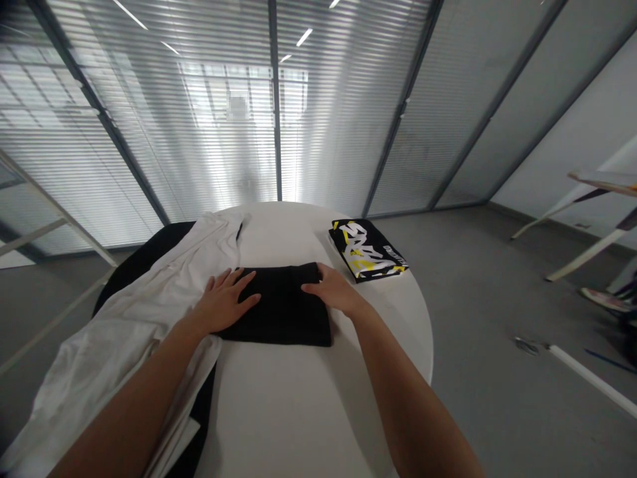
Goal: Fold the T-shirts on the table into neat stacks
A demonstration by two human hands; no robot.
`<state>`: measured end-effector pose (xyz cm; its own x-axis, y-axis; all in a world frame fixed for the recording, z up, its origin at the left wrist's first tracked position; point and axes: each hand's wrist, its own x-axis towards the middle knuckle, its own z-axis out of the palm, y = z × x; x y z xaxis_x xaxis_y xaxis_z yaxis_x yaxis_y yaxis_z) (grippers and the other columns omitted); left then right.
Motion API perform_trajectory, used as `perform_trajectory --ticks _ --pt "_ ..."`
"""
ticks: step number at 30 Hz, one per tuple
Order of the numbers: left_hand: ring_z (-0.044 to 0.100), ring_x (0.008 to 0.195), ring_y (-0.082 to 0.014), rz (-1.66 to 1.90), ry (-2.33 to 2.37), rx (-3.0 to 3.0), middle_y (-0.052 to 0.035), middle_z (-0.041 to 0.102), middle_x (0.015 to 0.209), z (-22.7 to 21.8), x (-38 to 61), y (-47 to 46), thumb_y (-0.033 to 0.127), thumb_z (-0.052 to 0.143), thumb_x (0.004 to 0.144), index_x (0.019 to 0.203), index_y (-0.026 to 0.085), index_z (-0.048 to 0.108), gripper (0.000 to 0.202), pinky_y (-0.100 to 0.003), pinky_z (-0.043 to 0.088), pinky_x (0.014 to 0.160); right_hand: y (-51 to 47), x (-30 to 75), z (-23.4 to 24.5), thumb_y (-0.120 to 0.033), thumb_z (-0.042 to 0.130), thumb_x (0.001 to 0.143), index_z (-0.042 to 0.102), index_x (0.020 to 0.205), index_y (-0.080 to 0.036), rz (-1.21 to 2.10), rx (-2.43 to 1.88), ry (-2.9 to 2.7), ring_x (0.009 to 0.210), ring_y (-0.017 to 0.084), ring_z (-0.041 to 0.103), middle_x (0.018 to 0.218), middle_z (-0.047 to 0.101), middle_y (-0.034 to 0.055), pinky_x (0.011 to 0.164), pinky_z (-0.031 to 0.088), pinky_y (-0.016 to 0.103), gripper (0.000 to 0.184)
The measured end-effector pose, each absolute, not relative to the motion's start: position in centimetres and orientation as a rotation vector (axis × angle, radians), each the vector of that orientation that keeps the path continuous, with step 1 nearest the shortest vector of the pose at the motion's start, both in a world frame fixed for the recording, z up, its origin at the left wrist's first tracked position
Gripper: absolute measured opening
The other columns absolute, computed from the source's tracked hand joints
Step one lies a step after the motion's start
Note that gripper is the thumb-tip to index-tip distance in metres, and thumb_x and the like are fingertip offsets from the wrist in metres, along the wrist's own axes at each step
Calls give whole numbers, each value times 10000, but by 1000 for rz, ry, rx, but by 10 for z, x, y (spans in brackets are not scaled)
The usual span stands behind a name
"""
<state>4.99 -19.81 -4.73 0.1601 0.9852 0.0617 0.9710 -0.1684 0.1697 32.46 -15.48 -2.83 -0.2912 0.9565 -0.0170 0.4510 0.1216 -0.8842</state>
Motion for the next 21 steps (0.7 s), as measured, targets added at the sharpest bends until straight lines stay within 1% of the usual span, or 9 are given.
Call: perform_trajectory --ticks 2,5,7,9,12,15,18,21 --pt "265 1419 -349 283 1981 2323 -73 400 1515 -44 48 -196 660 266 911 1446 315 415 654 -604 203 1107 -154 325 -30 -234 674 729 638 1013 -161 982 -1349 -1878 846 187 638 948 708 44 735 476 290 295" --pt "310 1389 -344 386 2084 2313 -78 480 1449 -41 40 -192 597 229 945 1375 302 506 591 -641 210 1088 -155 321 -31 -197 637 744 639 993 -162 789 -1382 -1904 848 194 640 923 704 44 763 476 307 251" --pt "300 1390 -347 451 2217 2279 -99 483 1439 -42 32 -187 551 249 956 1349 290 534 551 -664 180 1086 -154 317 -27 -180 623 748 635 1014 -166 720 -1378 -1852 863 191 642 943 703 44 774 482 306 266" --pt "286 1393 -355 473 2366 2178 -124 460 1452 -46 23 -182 515 287 955 1356 270 530 529 -680 167 1079 -152 311 -16 -163 619 744 635 1038 -167 719 -1363 -1785 857 182 647 949 706 41 771 490 298 294" --pt "292 1378 -378 409 2465 2040 -152 429 1466 -55 13 -176 478 332 940 1364 241 519 520 -709 191 1044 -141 303 15 -133 640 721 658 990 -165 731 -1319 -1788 801 166 649 886 709 21 757 499 290 271" --pt "277 1377 -397 346 2443 2049 -150 405 1482 -62 12 -174 444 366 919 1354 249 524 502 -718 203 1027 -122 300 56 -105 663 698 669 959 -165 749 -1236 -1733 744 154 645 817 696 -2 722 510 287 269" --pt "267 1379 -400 326 2455 2032 -141 400 1487 -64 13 -173 423 367 907 1339 263 536 491 -721 212 1022 -98 309 96 -72 677 682 657 970 -168 719 -1193 -1495 665 131 623 756 666 -26 670 518 281 303" --pt "270 1380 -389 322 2466 2019 -134 402 1486 -64 12 -172 409 372 896 1326 275 549 484 -716 222 1025 -78 333 121 -31 680 683 629 996 -187 678 -1230 -1104 616 108 593 738 630 -45 657 534 303 353"
